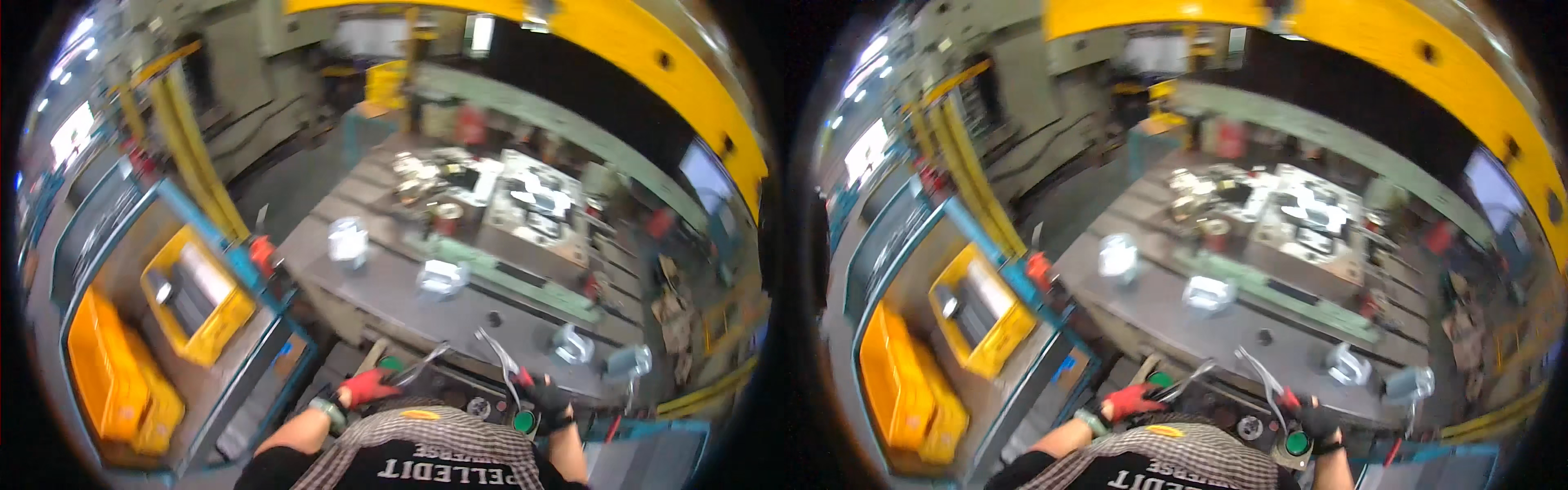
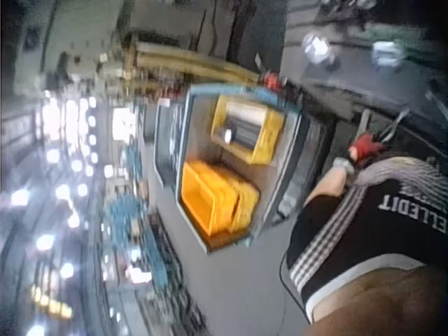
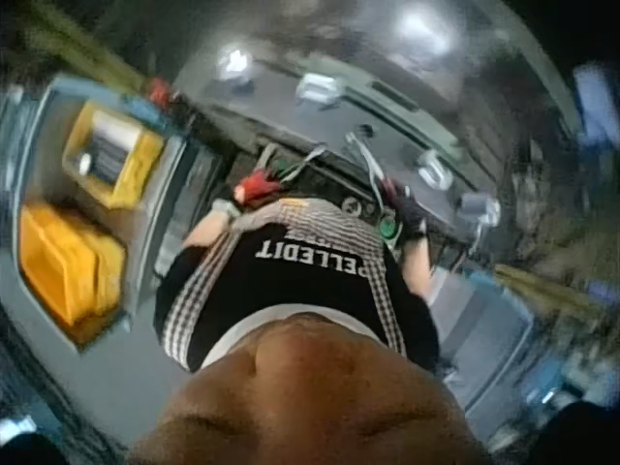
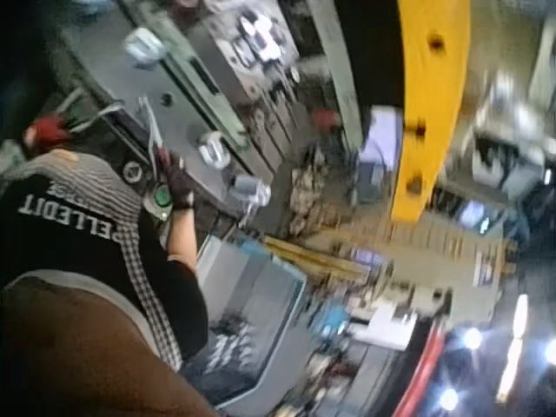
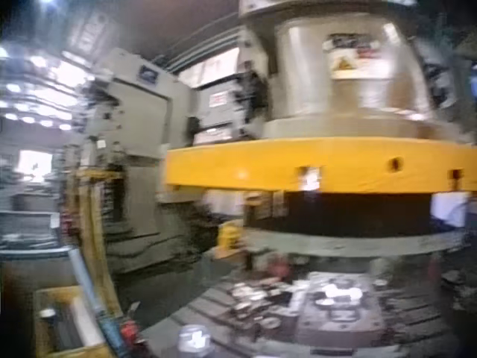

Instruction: Operate an industrial press machine to shape metal parts and move finished items to storage bins.

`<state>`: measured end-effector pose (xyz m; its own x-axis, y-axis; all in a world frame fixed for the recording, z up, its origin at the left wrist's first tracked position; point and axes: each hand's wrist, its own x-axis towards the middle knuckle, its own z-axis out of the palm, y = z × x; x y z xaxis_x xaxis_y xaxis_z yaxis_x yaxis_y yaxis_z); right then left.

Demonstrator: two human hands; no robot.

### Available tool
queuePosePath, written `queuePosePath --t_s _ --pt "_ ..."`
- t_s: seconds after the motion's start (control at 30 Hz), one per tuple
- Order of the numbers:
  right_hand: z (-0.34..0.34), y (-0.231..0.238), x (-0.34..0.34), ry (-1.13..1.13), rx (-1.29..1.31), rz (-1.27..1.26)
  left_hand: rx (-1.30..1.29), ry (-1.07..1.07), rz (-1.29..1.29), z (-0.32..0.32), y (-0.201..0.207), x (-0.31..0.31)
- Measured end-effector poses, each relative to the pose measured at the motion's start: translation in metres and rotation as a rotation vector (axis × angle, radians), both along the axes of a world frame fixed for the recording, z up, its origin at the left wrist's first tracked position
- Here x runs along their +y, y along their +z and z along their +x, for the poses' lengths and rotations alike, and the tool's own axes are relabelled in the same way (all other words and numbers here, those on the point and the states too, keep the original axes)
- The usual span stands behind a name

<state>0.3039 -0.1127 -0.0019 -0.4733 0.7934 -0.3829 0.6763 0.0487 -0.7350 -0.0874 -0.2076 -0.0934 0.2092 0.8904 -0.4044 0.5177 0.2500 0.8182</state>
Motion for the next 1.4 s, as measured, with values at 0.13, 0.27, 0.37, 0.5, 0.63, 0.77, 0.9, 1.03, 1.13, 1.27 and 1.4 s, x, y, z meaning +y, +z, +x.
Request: queuePosePath --t_s 0.13,0.27,0.37,0.5,0.63,0.77,0.9,1.03,1.13,1.27,1.4 --pt "0.055 -0.124 -0.063 -0.185 -0.051 0.247 -0.060 0.057 -0.062 0.016 0.006 0.010" --pt "0.064 -0.139 -0.044 -0.239 -0.194 0.395 -0.267 -0.182 0.237 0.005 -0.067 -0.001" --pt "0.071 -0.150 -0.026 -0.264 -0.195 0.469 -0.151 -0.153 0.136 -0.004 -0.035 0.002" --pt "0.075 -0.163 -0.003 -0.287 -0.138 0.535 -0.334 0.091 -0.134 0.015 0.009 0.001" --pt "0.082 -0.173 0.006 -0.301 -0.050 0.553 -0.272 0.090 0.285 0.044 -0.007 -0.006" --pt "0.086 -0.182 0.007 -0.273 0.099 0.567 -0.450 -0.135 0.083 0.085 -0.027 0.065" --pt "0.051 -0.122 -0.029 -0.398 1.133 -0.467 -0.727 0.392 -0.129 0.125 0.004 0.079" --pt "0.060 -0.120 -0.056 -0.446 0.994 -0.366 -0.616 0.425 -0.132 0.140 -0.028 0.101" --pt "0.065 -0.127 -0.080 -0.950 0.981 -0.511 -0.532 0.401 -0.022 0.153 -0.063 0.090" --pt "0.052 -0.122 -0.104 -0.974 0.751 -0.505 -0.368 0.400 -0.020 0.135 -0.011 0.040" --pt "0.021 -0.120 -0.110 -0.637 0.598 -0.504 -0.235 0.691 0.000 0.085 -0.057 -0.026"
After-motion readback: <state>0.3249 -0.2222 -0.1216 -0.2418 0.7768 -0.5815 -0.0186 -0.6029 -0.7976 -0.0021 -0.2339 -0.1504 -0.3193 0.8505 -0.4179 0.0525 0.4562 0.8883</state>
